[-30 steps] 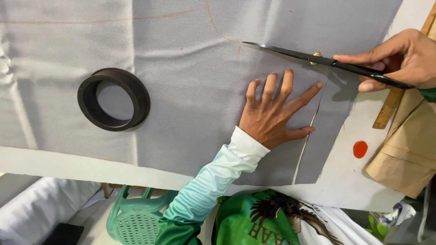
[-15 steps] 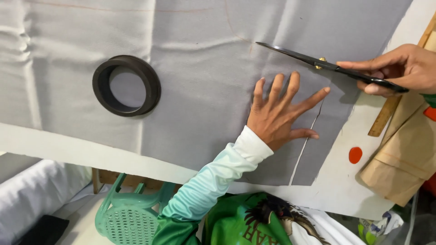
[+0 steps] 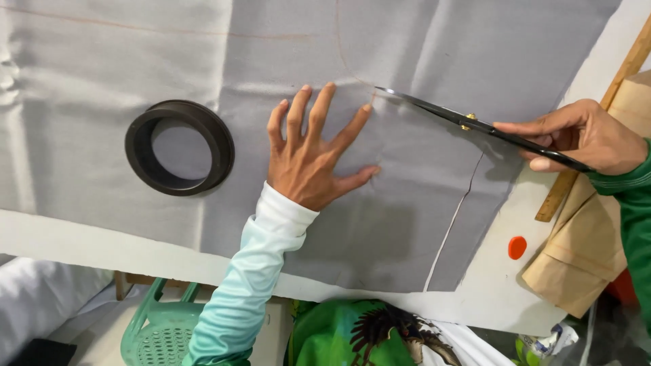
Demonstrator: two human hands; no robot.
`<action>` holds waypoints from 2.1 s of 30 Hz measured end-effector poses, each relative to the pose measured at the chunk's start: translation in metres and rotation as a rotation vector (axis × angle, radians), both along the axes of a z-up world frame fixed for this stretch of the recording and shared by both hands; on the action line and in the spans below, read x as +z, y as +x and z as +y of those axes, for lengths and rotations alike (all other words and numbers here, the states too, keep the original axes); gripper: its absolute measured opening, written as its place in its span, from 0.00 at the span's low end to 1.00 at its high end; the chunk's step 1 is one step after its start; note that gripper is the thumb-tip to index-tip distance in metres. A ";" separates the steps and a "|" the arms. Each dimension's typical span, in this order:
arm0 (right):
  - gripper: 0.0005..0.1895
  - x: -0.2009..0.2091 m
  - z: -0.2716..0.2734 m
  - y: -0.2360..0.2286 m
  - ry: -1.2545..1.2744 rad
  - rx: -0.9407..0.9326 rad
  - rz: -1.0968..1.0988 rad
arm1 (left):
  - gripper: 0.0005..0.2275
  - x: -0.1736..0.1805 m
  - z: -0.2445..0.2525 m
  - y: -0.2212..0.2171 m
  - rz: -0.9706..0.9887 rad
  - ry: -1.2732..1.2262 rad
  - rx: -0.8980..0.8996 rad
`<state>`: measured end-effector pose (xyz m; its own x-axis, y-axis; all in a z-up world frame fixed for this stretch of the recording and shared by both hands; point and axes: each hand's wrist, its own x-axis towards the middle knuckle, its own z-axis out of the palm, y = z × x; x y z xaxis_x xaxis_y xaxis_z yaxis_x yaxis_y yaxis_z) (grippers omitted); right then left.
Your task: The person cuts a large piece of grey fabric using shears, following pre-drawn lines. They then use a wooden ruler and a red marking tool to draw straight lines on the fabric. Finally, they fold the cut fabric piece and place it on the table.
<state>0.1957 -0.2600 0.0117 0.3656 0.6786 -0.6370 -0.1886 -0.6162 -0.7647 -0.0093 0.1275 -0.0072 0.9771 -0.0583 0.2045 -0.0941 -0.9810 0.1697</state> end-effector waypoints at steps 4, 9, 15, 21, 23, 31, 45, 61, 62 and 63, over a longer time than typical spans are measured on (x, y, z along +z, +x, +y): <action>0.40 0.005 0.013 -0.005 -0.009 -0.021 -0.017 | 0.34 0.001 0.001 0.001 0.011 -0.015 -0.008; 0.41 -0.007 0.004 -0.003 0.020 -0.011 -0.003 | 0.33 0.000 0.000 0.001 0.006 -0.017 0.011; 0.43 0.002 0.014 -0.004 0.021 0.020 -0.025 | 0.31 0.003 0.000 0.002 -0.003 -0.031 0.018; 0.41 0.002 0.011 -0.011 0.066 -0.021 -0.058 | 0.31 0.003 0.000 0.001 0.013 -0.020 0.019; 0.41 0.000 0.012 -0.014 0.076 -0.047 -0.047 | 0.32 0.002 0.000 0.001 0.018 -0.007 0.016; 0.40 0.006 0.032 -0.030 0.028 -0.083 -0.061 | 0.34 0.000 -0.001 0.000 0.048 0.012 0.011; 0.38 0.023 0.059 -0.063 -0.037 -0.220 -0.112 | 0.36 0.002 0.000 0.001 0.053 0.017 0.022; 0.38 0.022 0.072 -0.102 -0.075 -0.260 -0.200 | 0.39 0.001 0.000 0.000 0.021 -0.046 0.042; 0.39 0.019 0.067 -0.107 -0.087 -0.250 -0.218 | 0.39 0.001 0.000 0.000 0.034 -0.046 0.046; 0.39 0.016 0.063 -0.112 -0.098 -0.239 -0.235 | 0.39 0.002 -0.001 -0.001 0.046 -0.046 0.049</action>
<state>0.0835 -0.1973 0.0279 0.6516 0.4955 -0.5744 -0.1623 -0.6486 -0.7436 -0.0099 0.1268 -0.0055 0.9870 -0.0016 0.1609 -0.0370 -0.9754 0.2172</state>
